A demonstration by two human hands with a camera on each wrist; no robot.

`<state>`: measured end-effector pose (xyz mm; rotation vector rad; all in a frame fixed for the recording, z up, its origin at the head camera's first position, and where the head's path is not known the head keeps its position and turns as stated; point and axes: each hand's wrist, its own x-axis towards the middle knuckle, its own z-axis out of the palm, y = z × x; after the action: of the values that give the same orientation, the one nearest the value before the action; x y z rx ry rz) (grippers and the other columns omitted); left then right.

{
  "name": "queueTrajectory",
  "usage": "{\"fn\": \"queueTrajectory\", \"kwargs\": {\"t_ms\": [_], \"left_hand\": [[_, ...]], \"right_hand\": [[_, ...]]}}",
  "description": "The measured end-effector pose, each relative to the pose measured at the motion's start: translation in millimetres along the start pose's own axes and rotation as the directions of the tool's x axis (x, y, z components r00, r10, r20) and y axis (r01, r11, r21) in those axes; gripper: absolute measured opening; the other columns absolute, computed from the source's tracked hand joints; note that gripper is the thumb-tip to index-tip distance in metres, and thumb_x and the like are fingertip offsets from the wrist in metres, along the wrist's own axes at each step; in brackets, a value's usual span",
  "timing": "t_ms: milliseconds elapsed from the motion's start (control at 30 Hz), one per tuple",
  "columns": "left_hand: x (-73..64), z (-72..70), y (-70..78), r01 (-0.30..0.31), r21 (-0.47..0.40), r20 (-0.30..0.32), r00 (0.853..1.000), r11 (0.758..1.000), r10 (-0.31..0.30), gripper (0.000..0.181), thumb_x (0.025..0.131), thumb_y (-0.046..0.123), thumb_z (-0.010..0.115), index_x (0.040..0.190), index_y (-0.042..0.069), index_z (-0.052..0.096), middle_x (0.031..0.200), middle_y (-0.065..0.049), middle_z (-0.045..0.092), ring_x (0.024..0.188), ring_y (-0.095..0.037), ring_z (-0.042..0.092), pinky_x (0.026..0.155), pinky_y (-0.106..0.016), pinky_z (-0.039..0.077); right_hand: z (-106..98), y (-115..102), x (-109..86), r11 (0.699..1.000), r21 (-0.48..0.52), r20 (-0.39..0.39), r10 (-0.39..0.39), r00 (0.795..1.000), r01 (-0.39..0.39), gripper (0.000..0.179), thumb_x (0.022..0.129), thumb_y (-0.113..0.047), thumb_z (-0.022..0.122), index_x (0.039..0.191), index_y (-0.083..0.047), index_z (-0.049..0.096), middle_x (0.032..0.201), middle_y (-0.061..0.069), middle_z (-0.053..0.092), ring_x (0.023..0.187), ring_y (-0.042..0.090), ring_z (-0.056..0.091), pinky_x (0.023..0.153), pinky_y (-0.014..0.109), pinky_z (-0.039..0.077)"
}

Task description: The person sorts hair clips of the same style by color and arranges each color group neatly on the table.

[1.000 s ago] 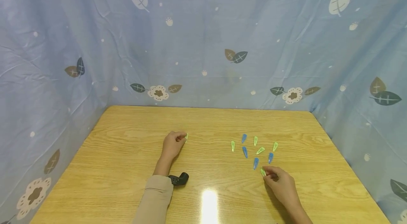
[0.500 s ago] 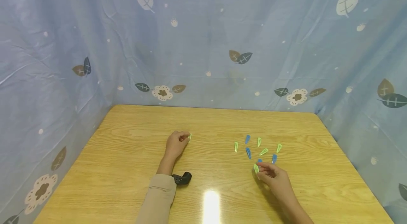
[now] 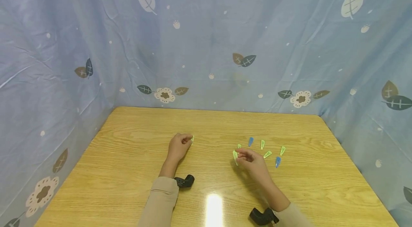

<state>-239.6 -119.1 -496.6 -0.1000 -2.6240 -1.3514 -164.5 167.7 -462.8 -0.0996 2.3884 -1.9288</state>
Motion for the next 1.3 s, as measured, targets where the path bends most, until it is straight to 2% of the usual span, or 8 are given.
{"fn": "queueTrajectory", "kwargs": {"t_ms": [367,633,767,967,1133,1300], "left_hand": [[-0.2,1.6,-0.9,0.009,0.009,0.008,1.0,1.0,-0.009,0.02,0.087,0.008,0.069,0.106,0.004,0.072,0.085,-0.003,0.056,0.078,-0.018,0.05,0.071,-0.031,0.044],[1.6,0.4,-0.4,0.005,0.021,-0.01,1.0,1.0,-0.005,0.019,0.087,0.008,0.069,0.105,0.004,0.073,0.085,-0.004,0.057,0.078,-0.018,0.052,0.071,-0.032,0.045],[2.1,0.1,-2.8,-0.002,0.041,-0.007,1.0,0.999,0.003,0.019,0.088,0.009,0.068,0.106,0.005,0.072,0.086,-0.003,0.057,0.078,-0.017,0.052,0.07,-0.032,0.045],[3.0,0.1,-4.6,0.01,0.035,-0.01,1.0,0.999,-0.01,0.019,0.087,0.009,0.069,0.105,0.005,0.072,0.086,-0.003,0.056,0.079,-0.017,0.052,0.071,-0.032,0.046],[3.5,1.2,-5.2,0.016,0.04,-0.004,1.0,0.999,-0.016,0.019,0.087,0.01,0.069,0.106,0.005,0.072,0.086,-0.003,0.056,0.079,-0.017,0.052,0.071,-0.031,0.046],[2.3,1.9,-3.6,0.005,0.038,-0.007,1.0,0.999,-0.005,0.019,0.087,0.009,0.069,0.105,0.005,0.073,0.086,-0.004,0.057,0.078,-0.018,0.052,0.071,-0.032,0.045]], "right_hand": [[48,6,36.4,0.983,0.183,-0.029,0.011,1.0,-0.006,0.031,0.085,0.003,0.066,0.115,0.007,0.062,0.095,0.009,0.059,0.083,0.014,0.055,0.07,0.015,0.047],[79,-13,50.9,0.973,0.231,-0.017,0.023,1.0,-0.018,0.031,0.084,0.006,0.064,0.115,0.011,0.062,0.094,0.011,0.06,0.078,0.012,0.055,0.062,0.017,0.045],[91,-21,54.7,0.979,0.205,-0.016,0.003,1.0,0.0,0.03,0.084,0.007,0.063,0.113,0.015,0.06,0.093,0.015,0.061,0.078,0.012,0.056,0.064,0.017,0.047],[110,-1,77.8,0.98,0.186,-0.053,-0.057,0.997,0.066,0.029,0.083,0.006,0.066,0.111,0.013,0.062,0.092,0.014,0.062,0.077,0.011,0.057,0.065,0.015,0.048],[121,7,89.0,0.99,0.107,-0.098,-0.081,0.992,0.091,0.027,0.081,0.004,0.069,0.107,0.008,0.066,0.088,0.01,0.064,0.077,0.011,0.059,0.066,0.017,0.049],[130,6,94.7,0.995,0.015,-0.108,-0.093,0.99,0.095,0.024,0.08,0.004,0.069,0.104,0.005,0.068,0.086,0.01,0.065,0.077,0.014,0.06,0.067,0.02,0.05]]}}
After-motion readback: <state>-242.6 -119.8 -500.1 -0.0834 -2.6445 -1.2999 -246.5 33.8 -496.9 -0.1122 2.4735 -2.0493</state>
